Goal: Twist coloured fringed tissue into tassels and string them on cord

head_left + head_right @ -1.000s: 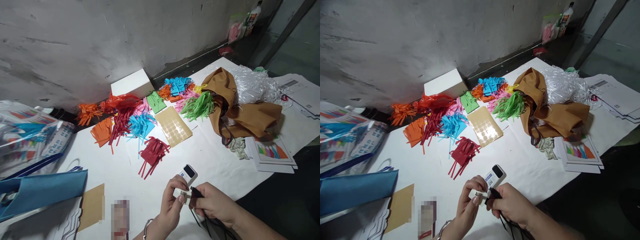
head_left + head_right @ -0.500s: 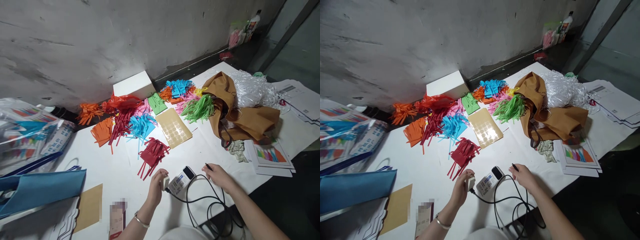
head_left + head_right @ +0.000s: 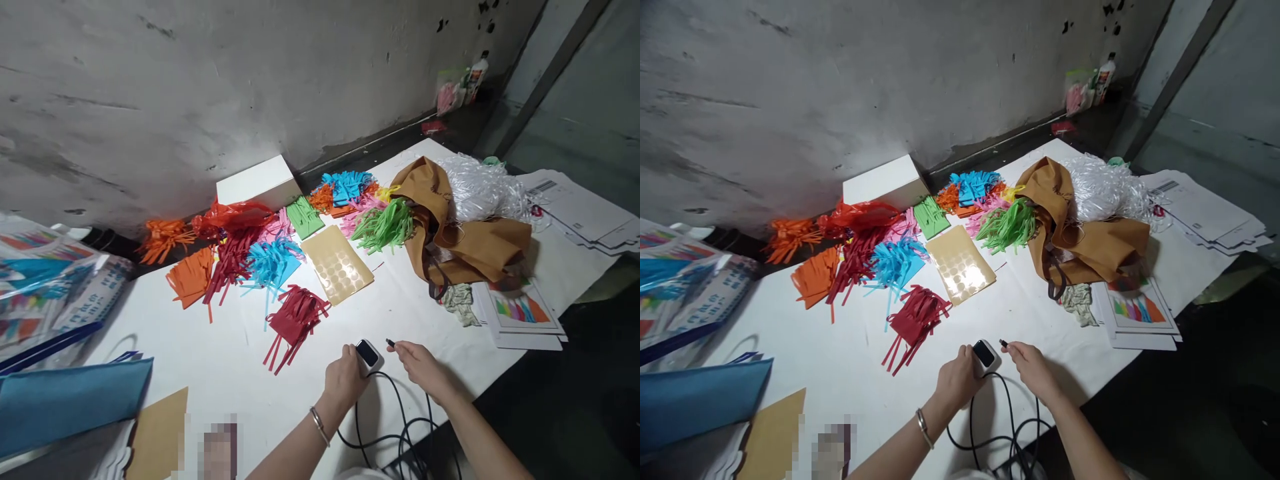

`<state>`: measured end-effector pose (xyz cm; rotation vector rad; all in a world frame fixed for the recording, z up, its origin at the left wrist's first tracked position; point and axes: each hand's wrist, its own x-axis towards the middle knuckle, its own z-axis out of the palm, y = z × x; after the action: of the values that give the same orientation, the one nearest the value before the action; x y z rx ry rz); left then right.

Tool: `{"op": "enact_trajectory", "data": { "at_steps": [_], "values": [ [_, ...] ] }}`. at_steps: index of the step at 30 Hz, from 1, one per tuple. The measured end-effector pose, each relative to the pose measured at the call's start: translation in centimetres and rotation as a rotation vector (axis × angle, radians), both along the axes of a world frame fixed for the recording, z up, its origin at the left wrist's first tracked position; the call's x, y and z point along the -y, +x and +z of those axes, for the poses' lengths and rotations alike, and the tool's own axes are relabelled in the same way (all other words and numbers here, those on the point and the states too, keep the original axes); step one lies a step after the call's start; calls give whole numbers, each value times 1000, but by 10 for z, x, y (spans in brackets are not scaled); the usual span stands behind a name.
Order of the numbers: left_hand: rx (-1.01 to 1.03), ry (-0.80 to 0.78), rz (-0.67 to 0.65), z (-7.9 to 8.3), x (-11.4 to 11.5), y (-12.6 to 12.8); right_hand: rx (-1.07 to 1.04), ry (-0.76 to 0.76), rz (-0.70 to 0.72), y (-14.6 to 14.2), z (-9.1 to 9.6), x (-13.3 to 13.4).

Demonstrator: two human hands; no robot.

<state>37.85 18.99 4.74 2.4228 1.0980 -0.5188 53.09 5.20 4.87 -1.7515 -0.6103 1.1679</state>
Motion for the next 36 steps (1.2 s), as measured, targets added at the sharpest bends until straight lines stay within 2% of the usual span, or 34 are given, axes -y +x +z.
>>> {"op": "enact_trajectory", "data": {
  "at_steps": [4, 8, 10, 13, 15, 18, 23, 27, 32, 36],
  "values": [
    [35, -29, -131, 24, -11, -18, 195, 15, 22, 0, 21, 19],
    [129, -68, -231, 50, -8, -49, 306, 60, 111, -14, 60, 35],
    [252, -70, -283, 59, -4, -63, 362, 92, 173, -28, 84, 38],
    [411, -53, -386, 71, 0, -80, 560, 63, 290, -53, 117, 38],
    [418, -42, -450, 78, 1, -89, 703, 12, 349, -71, 134, 37],
    [414, -25, -519, 88, 1, -105, 794, -61, 380, -96, 154, 40],
    [451, -9, -579, 95, 2, -132, 821, -165, 377, -139, 170, 57],
    [477, -1, -679, 101, 8, -146, 853, -237, 343, -168, 179, 70],
    [448, -6, -785, 109, 18, -153, 869, -350, 373, -192, 193, 81],
    [419, 8, -826, 108, 26, -152, 838, -393, 359, -207, 195, 84]
  ]
}}
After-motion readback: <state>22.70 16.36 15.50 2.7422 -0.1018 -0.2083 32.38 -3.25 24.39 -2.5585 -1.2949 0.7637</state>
